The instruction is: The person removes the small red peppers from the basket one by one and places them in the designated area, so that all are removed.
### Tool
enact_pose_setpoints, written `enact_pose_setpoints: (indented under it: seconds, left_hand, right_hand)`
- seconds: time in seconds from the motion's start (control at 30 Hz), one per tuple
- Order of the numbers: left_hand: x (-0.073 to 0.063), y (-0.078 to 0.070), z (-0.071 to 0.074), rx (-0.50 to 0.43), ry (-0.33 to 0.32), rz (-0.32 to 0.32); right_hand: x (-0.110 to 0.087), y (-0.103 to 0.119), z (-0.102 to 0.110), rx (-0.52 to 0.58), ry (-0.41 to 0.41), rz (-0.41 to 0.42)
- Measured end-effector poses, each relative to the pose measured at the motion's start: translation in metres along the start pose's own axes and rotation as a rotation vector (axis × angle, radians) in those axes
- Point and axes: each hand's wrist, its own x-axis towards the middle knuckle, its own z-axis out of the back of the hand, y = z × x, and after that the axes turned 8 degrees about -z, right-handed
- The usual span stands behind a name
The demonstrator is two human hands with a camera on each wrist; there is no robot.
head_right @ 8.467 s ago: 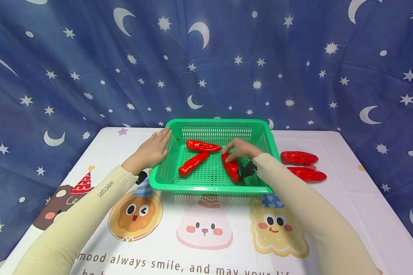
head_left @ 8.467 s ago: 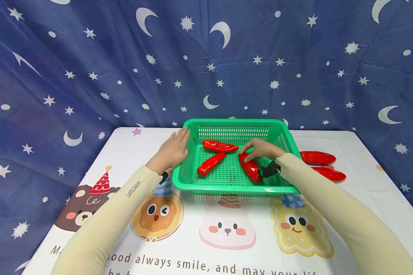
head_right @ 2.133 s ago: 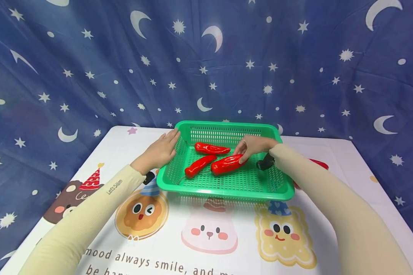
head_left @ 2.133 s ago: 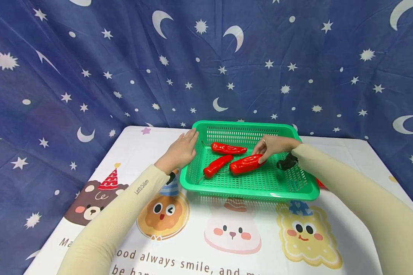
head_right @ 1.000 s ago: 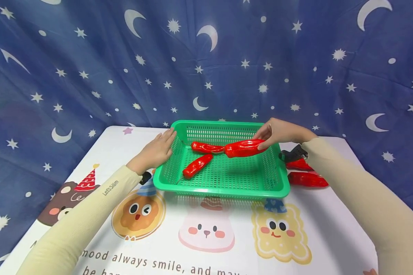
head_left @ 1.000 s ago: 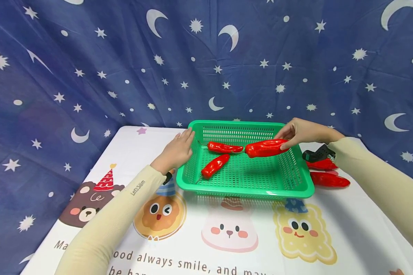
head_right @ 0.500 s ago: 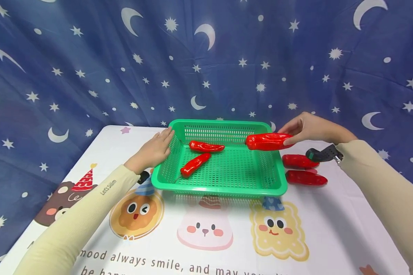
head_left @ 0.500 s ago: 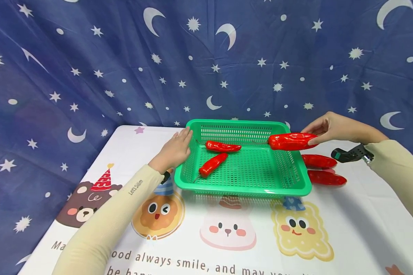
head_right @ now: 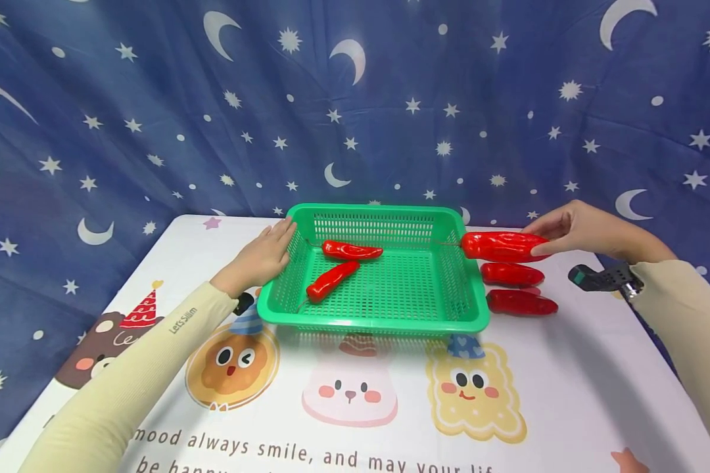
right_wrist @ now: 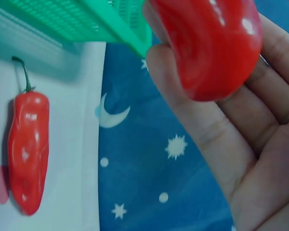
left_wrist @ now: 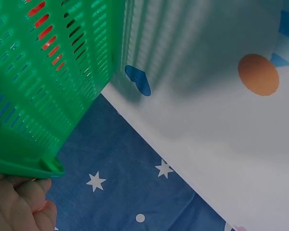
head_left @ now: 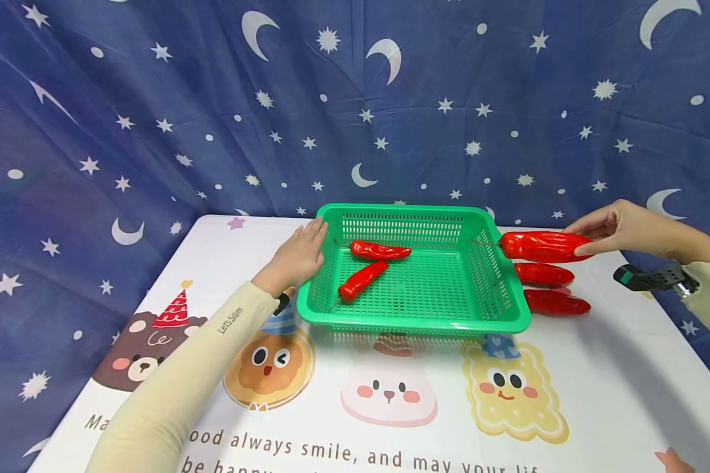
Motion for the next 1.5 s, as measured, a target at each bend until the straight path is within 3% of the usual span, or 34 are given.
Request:
enact_pose_setpoints:
  seconds: [0.13, 0.23, 0.53, 0.67, 0.77, 0.97, 1.5]
  left_hand:
    - [0.001, 0.0, 0.0, -0.001, 0.003, 0.002]
    - [0.001, 0.0, 0.0, -0.005, 0.004, 0.002]
    - [-0.001, -0.001, 0.002, -0.007, 0.012, 0.002]
    - [-0.001, -0.001, 0.001, -0.009, 0.011, -0.001]
    - [-0.001, 0.0, 0.001, -0.011, 0.01, -0.001]
    - [-0.001, 0.0, 0.001, -0.006, 0.011, 0.001]
    - [0.0, -0.001, 0.001, -0.004, 0.012, 0.01]
  right_hand:
    - [-0.008, -0.015, -0.003, 0.017, -0.081, -0.095]
    - [-0.014, -0.029, -0.007, 0.018, -0.093, -0.135]
    - [-0.025, -0.065, -0.022, 0.057, -0.063, -0.228]
    - [-0.03, -0.08, -0.029, 0.101, -0.06, -0.224]
    - [-0.033, -0.089, -0.032, 0.116, -0.06, -0.217]
    - [-0.038, -0.1, -0.039, 0.107, -0.042, -0.281]
    - [-0.043, -0.129, -0.069, 0.223, 0.103, -0.065]
